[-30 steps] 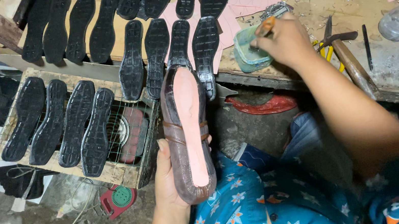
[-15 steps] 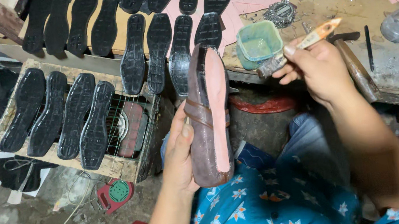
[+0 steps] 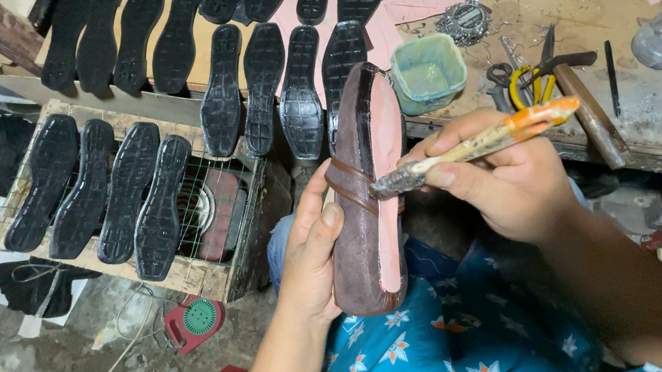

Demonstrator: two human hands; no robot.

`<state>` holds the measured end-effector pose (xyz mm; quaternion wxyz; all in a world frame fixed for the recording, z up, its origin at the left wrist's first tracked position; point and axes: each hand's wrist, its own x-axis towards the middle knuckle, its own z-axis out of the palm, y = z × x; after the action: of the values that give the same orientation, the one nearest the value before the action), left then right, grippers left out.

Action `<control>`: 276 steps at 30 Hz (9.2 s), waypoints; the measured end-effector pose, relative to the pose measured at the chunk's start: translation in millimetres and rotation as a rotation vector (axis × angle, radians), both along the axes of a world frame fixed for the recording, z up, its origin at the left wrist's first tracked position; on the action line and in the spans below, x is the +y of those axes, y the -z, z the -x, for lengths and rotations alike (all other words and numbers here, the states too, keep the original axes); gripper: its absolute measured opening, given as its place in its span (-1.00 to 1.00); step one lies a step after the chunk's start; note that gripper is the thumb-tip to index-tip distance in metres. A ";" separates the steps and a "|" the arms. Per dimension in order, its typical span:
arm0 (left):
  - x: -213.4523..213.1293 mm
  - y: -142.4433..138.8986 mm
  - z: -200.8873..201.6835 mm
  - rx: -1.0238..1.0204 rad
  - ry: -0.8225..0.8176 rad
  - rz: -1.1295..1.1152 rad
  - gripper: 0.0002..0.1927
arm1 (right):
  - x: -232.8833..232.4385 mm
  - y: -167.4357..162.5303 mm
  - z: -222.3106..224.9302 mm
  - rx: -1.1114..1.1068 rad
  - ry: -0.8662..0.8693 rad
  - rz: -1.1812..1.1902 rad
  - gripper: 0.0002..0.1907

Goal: The person applies glue to black shoe soles using a brush, then applies glue to the bottom of a brown shoe. The person works at a bench with multiple soles and tools visible.

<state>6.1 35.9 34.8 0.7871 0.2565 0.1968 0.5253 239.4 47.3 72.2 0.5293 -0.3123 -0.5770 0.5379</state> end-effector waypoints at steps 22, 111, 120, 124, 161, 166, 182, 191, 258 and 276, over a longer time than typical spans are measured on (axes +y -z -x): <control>0.4 -3.4 4.6 0.005 -0.044 0.013 -0.15 | -9.7 6.0 10.4 -0.116 0.075 -0.201 -0.78; -6.9 -6.5 -1.6 -0.002 -0.064 0.028 -0.15 | -28.5 -11.7 0.5 -0.424 0.122 -0.531 -0.67; -10.6 -4.7 0.6 -0.004 -0.034 0.051 -0.14 | -24.4 -3.2 0.4 -0.241 0.138 -0.346 -0.74; -11.1 -4.1 2.3 0.005 -0.035 0.054 -0.14 | -26.1 -4.7 1.3 -0.301 0.181 -0.346 -0.73; -9.8 -10.7 1.2 0.075 -0.115 0.092 -0.19 | -22.4 -16.8 15.1 -0.459 0.169 -0.581 -0.65; -9.7 -10.8 3.4 0.063 -0.123 0.089 -0.21 | -26.3 -19.3 11.8 -0.476 0.139 -0.534 -0.66; -7.6 -12.3 2.9 0.071 -0.119 0.088 -0.17 | -24.6 -3.1 12.9 -0.444 0.281 -0.444 -0.76; -7.8 -12.6 2.1 0.080 -0.132 0.119 -0.25 | -25.3 3.6 13.1 -0.334 0.178 -0.409 -0.74; 0.0 -8.9 0.6 0.125 -0.250 0.114 -0.31 | -25.1 -7.3 17.7 -0.502 0.098 -0.534 -0.71; -23.8 109.3 67.0 0.119 0.052 0.594 -0.48 | 118.4 39.4 -68.3 -0.686 0.572 0.061 -0.70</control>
<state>-60.9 12.1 -74.4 0.8279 0.0503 0.3808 0.4087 307.7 165.6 32.9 0.4251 -0.6351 -0.5936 0.2520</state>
